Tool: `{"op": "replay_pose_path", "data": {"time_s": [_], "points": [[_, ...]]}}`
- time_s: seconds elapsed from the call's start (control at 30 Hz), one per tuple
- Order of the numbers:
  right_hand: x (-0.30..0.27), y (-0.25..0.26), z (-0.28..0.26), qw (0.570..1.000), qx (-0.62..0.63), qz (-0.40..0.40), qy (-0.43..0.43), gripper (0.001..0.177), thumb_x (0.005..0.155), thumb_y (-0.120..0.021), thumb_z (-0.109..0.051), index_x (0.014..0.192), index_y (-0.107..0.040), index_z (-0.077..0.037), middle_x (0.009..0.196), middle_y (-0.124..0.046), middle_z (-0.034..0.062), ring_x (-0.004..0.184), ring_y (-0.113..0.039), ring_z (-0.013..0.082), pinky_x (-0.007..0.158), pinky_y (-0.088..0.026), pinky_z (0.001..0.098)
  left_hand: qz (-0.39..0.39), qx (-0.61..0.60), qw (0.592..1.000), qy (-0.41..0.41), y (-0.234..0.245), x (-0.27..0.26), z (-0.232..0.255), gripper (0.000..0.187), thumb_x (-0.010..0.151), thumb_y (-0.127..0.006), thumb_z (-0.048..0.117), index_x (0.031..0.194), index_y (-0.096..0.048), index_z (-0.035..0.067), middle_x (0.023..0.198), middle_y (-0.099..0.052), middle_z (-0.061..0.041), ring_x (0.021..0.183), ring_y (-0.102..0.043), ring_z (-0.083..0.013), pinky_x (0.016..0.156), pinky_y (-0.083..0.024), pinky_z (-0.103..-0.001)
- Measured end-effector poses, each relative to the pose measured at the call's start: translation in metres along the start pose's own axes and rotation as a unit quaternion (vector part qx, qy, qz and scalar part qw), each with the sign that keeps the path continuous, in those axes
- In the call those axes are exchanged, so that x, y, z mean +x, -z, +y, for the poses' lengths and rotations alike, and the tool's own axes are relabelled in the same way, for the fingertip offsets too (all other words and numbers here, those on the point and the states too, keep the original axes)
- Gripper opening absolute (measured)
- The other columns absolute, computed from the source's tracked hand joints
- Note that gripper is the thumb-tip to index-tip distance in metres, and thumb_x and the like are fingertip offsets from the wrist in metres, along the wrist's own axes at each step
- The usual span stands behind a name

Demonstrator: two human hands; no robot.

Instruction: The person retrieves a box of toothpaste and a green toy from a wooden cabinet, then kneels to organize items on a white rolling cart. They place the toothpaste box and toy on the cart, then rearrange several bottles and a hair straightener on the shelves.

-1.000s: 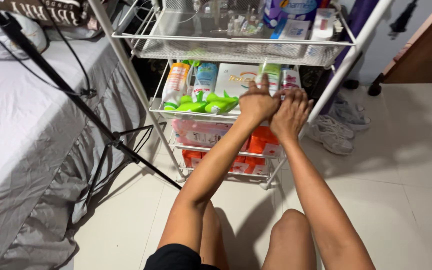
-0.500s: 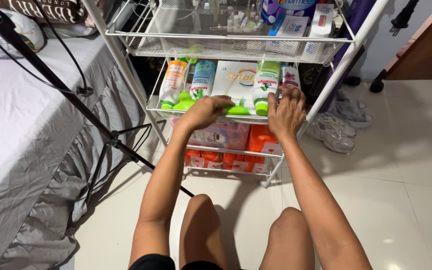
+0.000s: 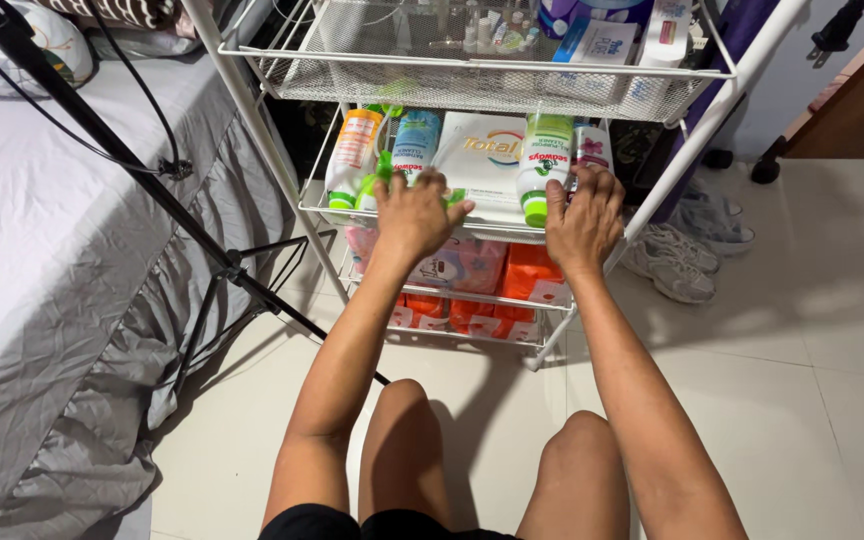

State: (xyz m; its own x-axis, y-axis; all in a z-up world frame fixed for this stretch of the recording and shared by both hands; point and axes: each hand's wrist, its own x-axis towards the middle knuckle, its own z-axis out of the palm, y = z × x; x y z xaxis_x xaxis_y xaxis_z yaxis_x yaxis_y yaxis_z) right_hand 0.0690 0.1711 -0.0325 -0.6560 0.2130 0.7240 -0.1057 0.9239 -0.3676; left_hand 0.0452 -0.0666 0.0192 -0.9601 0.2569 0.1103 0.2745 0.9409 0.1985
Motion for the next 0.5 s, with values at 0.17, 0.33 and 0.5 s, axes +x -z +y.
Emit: {"op": "replay_pose_path", "data": {"time_s": [0.17, 0.33, 0.5], "points": [[0.000, -0.004, 0.006, 1.000, -0.015, -0.013, -0.004, 0.054, 0.109, -0.045, -0.058, 0.127, -0.059, -0.009, 0.131, -0.053, 0.0142, 0.135, -0.044, 0.0368, 0.103, -0.042, 0.0571, 0.171, -0.044, 0.981, -0.083, 0.003, -0.013, 0.000, 0.066, 0.093, -0.049, 0.060, 0.139, -0.053, 0.012, 0.157, -0.048, -0.015, 0.132, -0.039, -0.0444, 0.099, -0.024, -0.068], [0.000, -0.003, 0.006, 1.000, 0.015, -0.012, -0.006, 0.062, 0.110, -0.041, -0.063, 0.143, -0.054, -0.013, 0.144, -0.047, 0.0156, 0.141, -0.039, 0.0403, 0.108, -0.040, 0.0604, 0.153, -0.033, 0.986, 0.061, 0.005, -0.015, -0.043, 0.062, 0.101, -0.050, 0.055, 0.147, -0.049, 0.014, 0.147, -0.054, -0.015, 0.139, -0.044, -0.0366, 0.112, -0.023, -0.065], [0.003, 0.009, 0.001, 0.995, -0.035, -0.090, 0.002, 0.058, 0.095, -0.057, -0.062, 0.147, -0.055, -0.033, 0.155, -0.034, 0.0184, 0.142, -0.030, 0.0455, 0.100, -0.037, 0.0635, 0.049, -0.126, 0.987, 0.093, -0.005, -0.005, -0.070, 0.061, 0.102, -0.051, 0.053, 0.152, -0.046, 0.018, 0.139, -0.063, -0.014, 0.133, -0.048, -0.0427, 0.114, -0.024, -0.060]]}}
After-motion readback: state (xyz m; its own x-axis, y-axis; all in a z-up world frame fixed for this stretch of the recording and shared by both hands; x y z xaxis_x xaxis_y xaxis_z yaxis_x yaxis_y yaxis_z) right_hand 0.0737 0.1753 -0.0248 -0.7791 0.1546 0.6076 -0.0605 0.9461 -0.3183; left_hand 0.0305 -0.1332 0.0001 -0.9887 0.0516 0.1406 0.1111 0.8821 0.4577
